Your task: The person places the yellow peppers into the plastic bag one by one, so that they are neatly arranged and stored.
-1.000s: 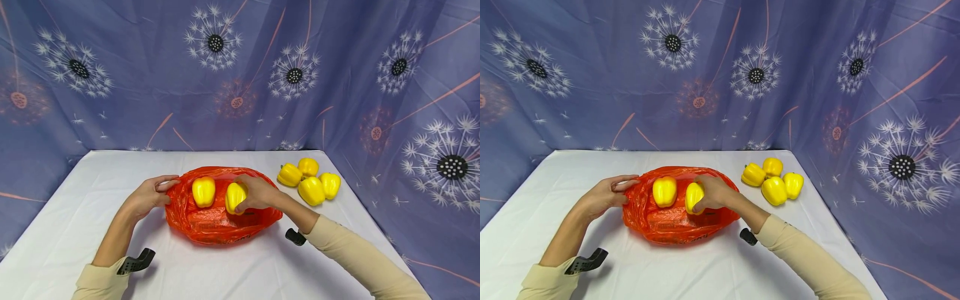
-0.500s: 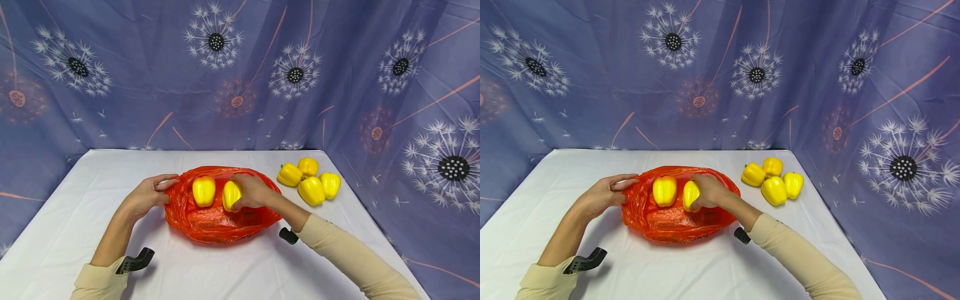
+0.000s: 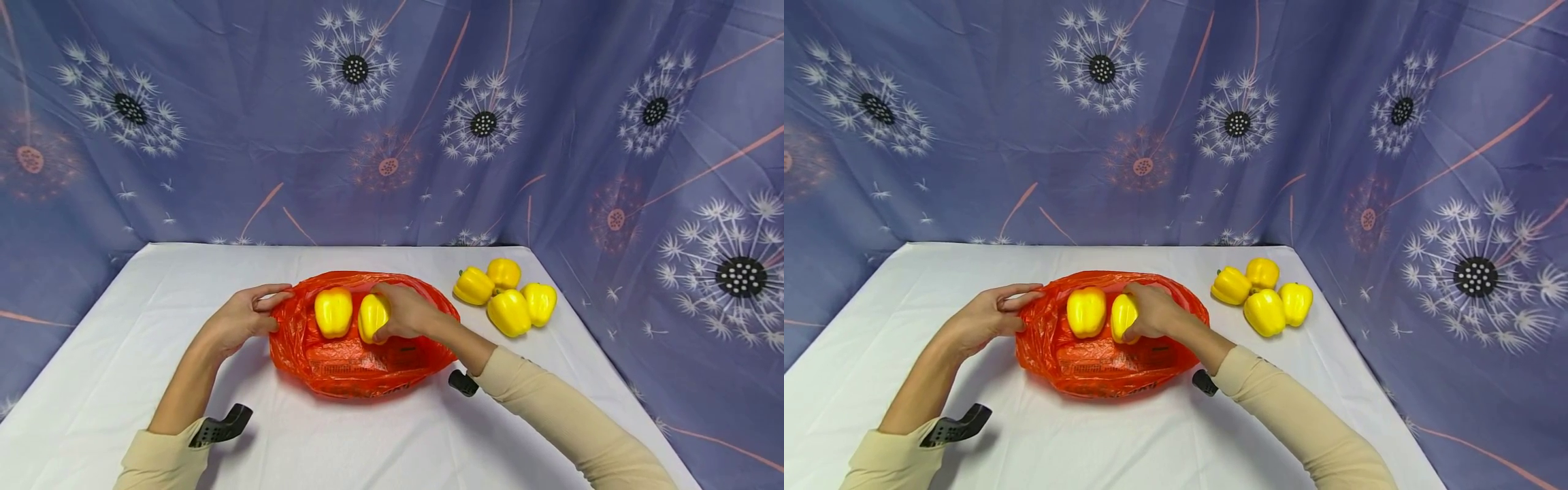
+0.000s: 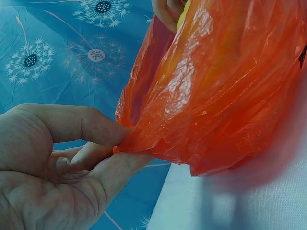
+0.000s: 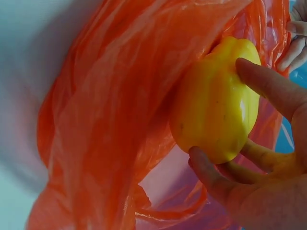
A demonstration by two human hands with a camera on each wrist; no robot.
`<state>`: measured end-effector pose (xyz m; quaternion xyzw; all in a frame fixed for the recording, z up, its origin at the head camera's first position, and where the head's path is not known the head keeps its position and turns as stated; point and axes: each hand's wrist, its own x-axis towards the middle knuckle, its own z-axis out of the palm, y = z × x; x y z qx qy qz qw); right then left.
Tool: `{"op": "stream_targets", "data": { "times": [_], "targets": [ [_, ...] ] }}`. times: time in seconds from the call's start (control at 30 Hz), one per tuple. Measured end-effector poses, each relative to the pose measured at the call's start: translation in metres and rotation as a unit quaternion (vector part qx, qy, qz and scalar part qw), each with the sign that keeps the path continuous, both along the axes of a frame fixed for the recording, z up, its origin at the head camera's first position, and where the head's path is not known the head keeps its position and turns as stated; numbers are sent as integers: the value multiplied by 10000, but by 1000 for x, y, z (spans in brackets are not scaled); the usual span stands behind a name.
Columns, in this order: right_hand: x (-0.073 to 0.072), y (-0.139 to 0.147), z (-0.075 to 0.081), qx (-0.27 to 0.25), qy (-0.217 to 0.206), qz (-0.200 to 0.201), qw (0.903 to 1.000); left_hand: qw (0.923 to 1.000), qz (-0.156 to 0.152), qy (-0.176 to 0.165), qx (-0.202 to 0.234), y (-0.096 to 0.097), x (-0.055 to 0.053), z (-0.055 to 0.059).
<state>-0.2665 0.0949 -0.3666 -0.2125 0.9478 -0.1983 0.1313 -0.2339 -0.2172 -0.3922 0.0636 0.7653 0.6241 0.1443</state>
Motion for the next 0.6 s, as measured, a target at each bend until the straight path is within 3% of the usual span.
{"op": "stream_targets", "data": {
  "times": [0.6],
  "targets": [
    [-7, -10, -9, 203, 270, -27, 9994, 10000, -42, 49, 4, -1, -1, 0]
  ]
}}
